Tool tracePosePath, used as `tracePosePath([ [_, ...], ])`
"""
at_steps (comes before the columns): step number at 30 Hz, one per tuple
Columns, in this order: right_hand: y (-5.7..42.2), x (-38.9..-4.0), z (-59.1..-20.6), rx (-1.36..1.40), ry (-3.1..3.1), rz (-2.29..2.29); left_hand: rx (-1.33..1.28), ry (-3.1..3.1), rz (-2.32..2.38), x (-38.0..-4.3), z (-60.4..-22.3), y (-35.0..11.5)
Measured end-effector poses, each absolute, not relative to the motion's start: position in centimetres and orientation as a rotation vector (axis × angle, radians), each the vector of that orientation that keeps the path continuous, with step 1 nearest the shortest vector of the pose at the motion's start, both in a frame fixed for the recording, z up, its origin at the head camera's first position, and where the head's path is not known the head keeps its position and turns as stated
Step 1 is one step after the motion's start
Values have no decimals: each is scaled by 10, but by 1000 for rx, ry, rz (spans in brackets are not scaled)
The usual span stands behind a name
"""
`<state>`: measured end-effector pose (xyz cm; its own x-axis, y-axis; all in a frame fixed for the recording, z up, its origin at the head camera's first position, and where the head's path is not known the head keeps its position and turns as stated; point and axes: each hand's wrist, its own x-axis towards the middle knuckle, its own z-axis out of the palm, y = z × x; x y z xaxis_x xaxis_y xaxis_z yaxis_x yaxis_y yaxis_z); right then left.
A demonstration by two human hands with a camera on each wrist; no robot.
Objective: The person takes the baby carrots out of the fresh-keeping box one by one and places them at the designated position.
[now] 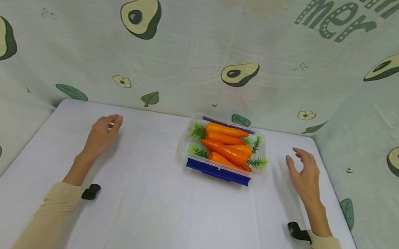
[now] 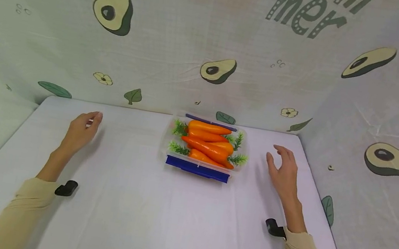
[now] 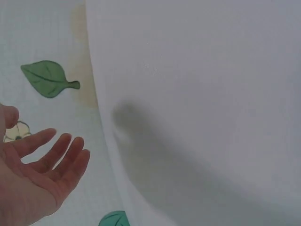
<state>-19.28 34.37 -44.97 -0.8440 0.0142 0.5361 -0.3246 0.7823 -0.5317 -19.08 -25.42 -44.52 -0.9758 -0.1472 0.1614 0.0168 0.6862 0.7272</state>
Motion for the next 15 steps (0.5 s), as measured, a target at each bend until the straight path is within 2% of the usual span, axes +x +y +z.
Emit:
tracePosePath([
  [15,311,-198,-444,118,-2494,1174,47,-2641,-1418,-207,-440,-199],
])
